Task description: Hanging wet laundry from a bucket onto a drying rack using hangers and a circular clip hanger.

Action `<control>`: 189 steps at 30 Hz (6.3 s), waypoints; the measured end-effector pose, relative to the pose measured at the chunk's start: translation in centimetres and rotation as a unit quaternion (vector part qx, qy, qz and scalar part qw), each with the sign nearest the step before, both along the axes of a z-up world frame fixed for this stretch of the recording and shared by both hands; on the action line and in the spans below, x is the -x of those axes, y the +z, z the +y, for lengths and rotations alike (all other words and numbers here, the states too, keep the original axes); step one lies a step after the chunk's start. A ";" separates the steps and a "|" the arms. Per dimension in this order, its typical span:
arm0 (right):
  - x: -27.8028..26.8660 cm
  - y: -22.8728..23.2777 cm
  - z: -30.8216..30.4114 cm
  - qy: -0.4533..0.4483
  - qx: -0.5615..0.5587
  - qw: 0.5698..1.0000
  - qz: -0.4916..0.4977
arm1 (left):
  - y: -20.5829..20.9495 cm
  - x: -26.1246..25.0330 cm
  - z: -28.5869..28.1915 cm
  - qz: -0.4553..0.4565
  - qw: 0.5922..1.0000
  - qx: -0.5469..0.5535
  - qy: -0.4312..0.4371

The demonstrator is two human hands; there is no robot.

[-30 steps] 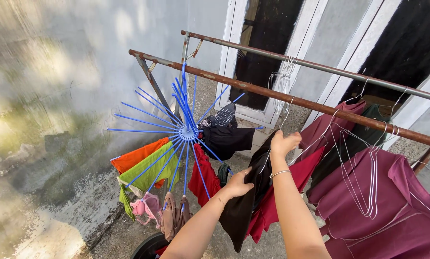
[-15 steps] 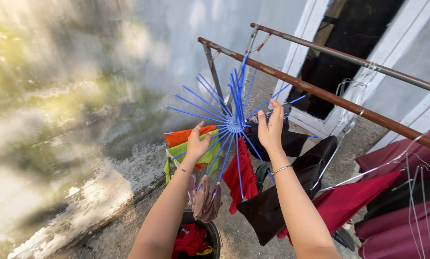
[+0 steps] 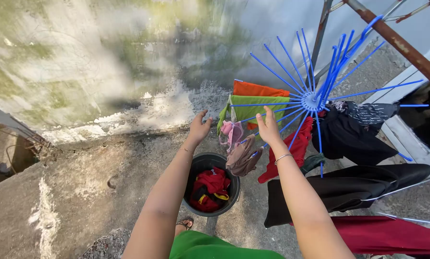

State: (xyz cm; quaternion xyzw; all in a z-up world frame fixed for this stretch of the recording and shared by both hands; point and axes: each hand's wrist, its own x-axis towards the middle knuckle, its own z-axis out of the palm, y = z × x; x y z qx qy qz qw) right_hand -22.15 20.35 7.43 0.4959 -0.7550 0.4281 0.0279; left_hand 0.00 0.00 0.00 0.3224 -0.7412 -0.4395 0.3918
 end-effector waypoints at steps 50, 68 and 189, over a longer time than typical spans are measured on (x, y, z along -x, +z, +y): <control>-10.0 -66.6 -0.7 -0.005 -0.567 0.820 -0.070 | -62.9 -2.9 11.9 -0.344 0.873 -0.264 -0.220; -13.2 -26.2 -4.4 0.025 -0.389 0.902 -0.188 | -33.3 -8.3 11.6 -0.052 0.841 -0.523 -0.131; -10.8 29.7 14.4 0.191 0.235 0.860 -0.410 | 36.9 2.2 18.9 0.080 0.911 0.089 -0.394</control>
